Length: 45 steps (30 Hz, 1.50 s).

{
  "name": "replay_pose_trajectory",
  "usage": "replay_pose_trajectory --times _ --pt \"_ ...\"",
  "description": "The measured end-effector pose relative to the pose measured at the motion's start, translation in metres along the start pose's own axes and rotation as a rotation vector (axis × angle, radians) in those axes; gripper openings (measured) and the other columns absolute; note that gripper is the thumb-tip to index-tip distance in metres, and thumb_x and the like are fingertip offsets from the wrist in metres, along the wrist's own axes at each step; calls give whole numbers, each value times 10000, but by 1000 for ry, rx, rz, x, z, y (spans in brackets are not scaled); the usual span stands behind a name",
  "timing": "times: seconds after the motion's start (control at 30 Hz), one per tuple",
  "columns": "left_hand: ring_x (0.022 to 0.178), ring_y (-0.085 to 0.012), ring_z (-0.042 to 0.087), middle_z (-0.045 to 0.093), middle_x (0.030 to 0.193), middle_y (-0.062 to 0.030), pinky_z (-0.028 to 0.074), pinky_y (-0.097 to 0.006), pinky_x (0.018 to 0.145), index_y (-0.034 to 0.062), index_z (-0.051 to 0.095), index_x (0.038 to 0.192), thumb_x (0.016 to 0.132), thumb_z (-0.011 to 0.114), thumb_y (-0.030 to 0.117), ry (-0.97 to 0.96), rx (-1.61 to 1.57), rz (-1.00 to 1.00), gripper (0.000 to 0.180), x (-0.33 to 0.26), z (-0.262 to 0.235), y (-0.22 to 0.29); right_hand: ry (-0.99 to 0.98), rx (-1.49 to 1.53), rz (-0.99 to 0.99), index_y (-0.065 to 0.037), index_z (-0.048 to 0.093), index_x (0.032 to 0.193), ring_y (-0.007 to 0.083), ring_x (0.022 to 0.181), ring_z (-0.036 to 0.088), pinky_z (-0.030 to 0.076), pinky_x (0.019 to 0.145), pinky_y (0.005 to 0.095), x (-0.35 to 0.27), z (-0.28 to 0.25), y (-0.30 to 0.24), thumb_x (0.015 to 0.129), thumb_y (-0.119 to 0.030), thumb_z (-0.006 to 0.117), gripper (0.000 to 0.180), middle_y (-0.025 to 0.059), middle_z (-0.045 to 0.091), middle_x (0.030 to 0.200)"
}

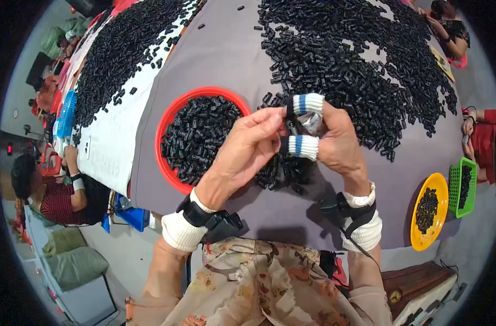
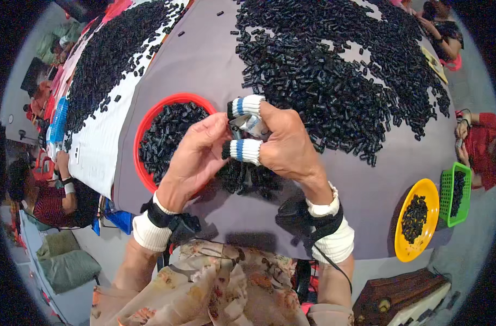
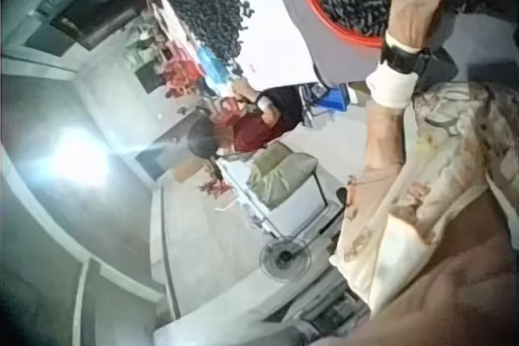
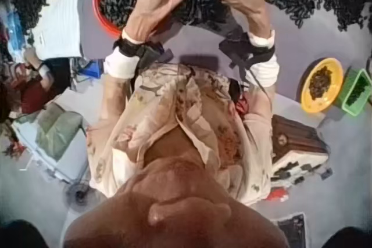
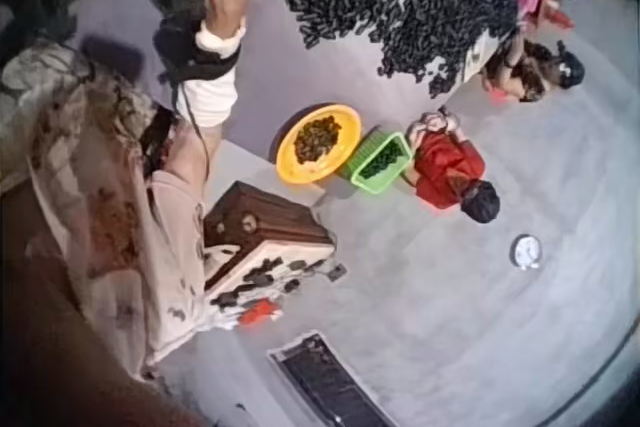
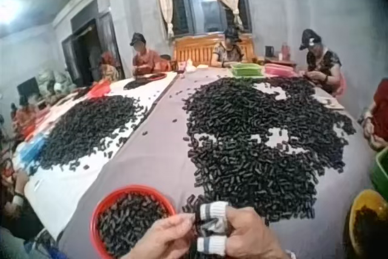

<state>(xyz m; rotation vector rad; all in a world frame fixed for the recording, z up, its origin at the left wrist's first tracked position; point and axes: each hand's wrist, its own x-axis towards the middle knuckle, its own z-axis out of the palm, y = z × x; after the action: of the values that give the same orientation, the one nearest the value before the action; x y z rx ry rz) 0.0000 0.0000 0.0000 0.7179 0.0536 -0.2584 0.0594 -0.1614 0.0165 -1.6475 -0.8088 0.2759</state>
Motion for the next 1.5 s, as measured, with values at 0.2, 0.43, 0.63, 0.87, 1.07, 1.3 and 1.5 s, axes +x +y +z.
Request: replay_pose_trajectory --times 0.2,0.43,0.63,0.87,1.07,1.3,1.5 --pt "895 -157 573 597 962 -83 455 -290 848 -33 523 1098 879 516 82 32 -133 27 247 0 14 -5 76 179 23 -60 569 1037 34 622 458 403 560 192 -4 3 8 647 -102 760 436 -30 563 712" --pt "861 -136 568 596 942 -61 454 -283 828 -23 532 1073 878 526 99 -11 -170 14 230 2 14 -6 74 185 -8 -51 563 1031 44 648 483 424 589 204 -2 3 11 634 -104 767 450 -9 583 744" --pt "757 -80 536 583 854 -7 458 -255 751 21 566 996 863 554 101 66 -134 25 156 2 6 -8 133 50 90 -34 551 988 80 633 491 431 589 238 -5 -3 2 641 -169 769 431 18 576 721" --pt "724 -61 504 568 829 7 455 -257 726 19 576 1006 850 568 84 123 -51 37 169 0 13 -8 32 -101 72 -12 541 818 126 581 476 414 557 282 -3 -9 3 646 -259 744 363 63 546 648" --pt "728 -59 498 554 813 10 448 -248 730 8 569 1029 858 565 95 118 -15 65 192 -2 9 -10 -13 -127 78 -8 543 813 141 566 482 416 552 291 -2 -9 11 649 -274 742 371 78 549 633" --pt "744 -69 520 575 835 -9 452 -233 739 -15 563 1027 864 553 98 114 4 73 198 0 5 -10 -60 -57 128 -17 566 846 63 604 416 377 544 241 -4 -9 10 654 -222 750 337 -12 497 656" --pt "748 -69 522 580 841 -12 453 -236 729 -11 567 1029 863 552 95 103 19 69 197 0 6 -10 -55 -146 77 2 505 717 160 516 439 387 506 314 -1 -9 13 640 -341 730 417 89 503 572"
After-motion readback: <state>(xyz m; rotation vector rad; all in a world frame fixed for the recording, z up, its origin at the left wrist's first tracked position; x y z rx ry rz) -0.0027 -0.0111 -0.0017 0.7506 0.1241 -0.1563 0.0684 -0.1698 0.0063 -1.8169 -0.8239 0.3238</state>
